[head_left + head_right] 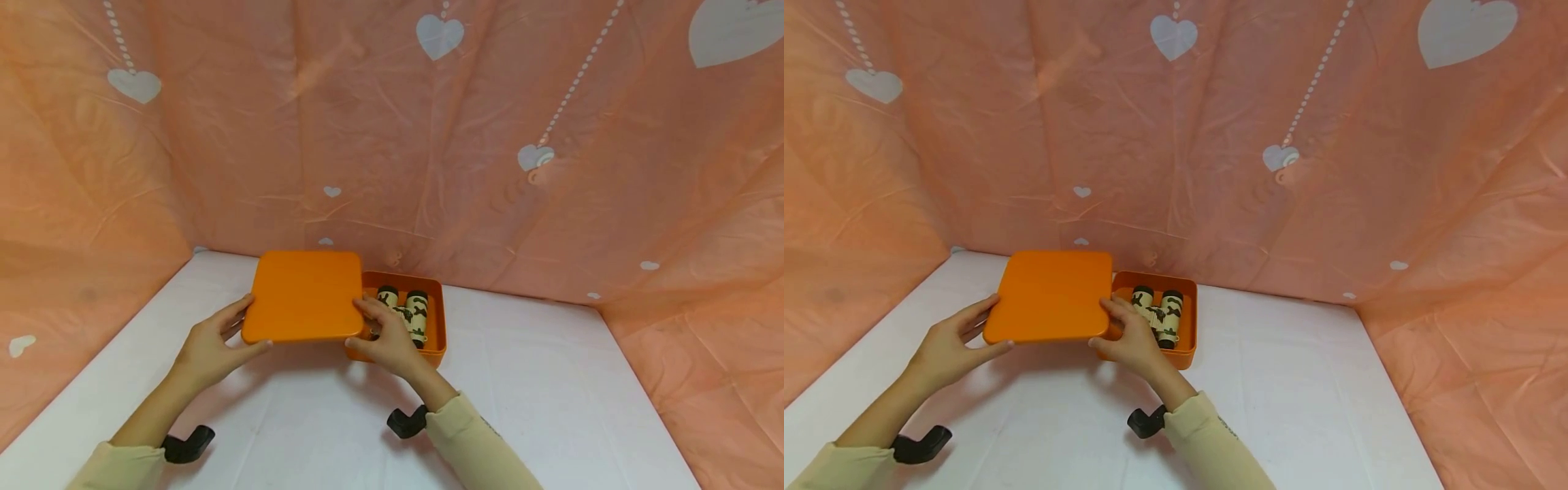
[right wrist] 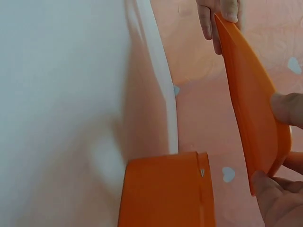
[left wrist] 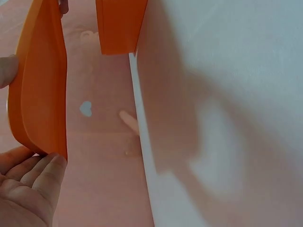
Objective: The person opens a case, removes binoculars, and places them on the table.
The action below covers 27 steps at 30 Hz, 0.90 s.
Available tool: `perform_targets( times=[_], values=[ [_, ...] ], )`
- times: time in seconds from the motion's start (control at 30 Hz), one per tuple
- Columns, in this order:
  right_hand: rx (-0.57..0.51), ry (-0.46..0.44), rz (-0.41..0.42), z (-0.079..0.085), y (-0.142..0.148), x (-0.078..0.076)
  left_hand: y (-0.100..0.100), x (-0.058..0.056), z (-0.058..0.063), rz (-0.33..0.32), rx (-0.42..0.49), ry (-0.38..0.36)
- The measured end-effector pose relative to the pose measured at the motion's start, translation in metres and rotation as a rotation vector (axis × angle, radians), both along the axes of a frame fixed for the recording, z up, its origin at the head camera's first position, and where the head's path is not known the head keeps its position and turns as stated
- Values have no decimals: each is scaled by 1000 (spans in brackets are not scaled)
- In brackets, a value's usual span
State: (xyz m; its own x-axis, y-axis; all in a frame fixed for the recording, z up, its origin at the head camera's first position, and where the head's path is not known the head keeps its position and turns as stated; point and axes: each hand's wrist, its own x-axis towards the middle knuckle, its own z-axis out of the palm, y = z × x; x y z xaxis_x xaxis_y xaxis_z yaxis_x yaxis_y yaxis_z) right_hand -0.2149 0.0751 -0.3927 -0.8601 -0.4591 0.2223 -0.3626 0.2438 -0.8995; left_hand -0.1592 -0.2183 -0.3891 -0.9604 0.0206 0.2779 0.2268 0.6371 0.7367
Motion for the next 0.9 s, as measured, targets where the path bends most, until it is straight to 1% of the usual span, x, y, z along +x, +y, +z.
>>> perform_targets(
  times=[0.2, 0.37, 0.47, 0.53, 0.73, 0.9],
  values=[
    [-38, -48, 42, -5, -9, 2, -9, 7, -1, 15, -18, -14],
    [-43, -59, 69, -7, -16, 5, -17, 12, -2, 17, -31, -38],
    [-17, -59, 69, -8, -20, 7, -21, 13, -3, 22, -41, -51],
    [17, -40, 58, -8, -22, 9, -23, 14, -4, 23, -48, -66],
    [171, 16, 6, -11, -28, 11, -28, 17, -2, 20, -58, -120],
    [210, 32, -2, -15, -33, 13, -32, 18, -2, 16, -74, -166]
  ],
)
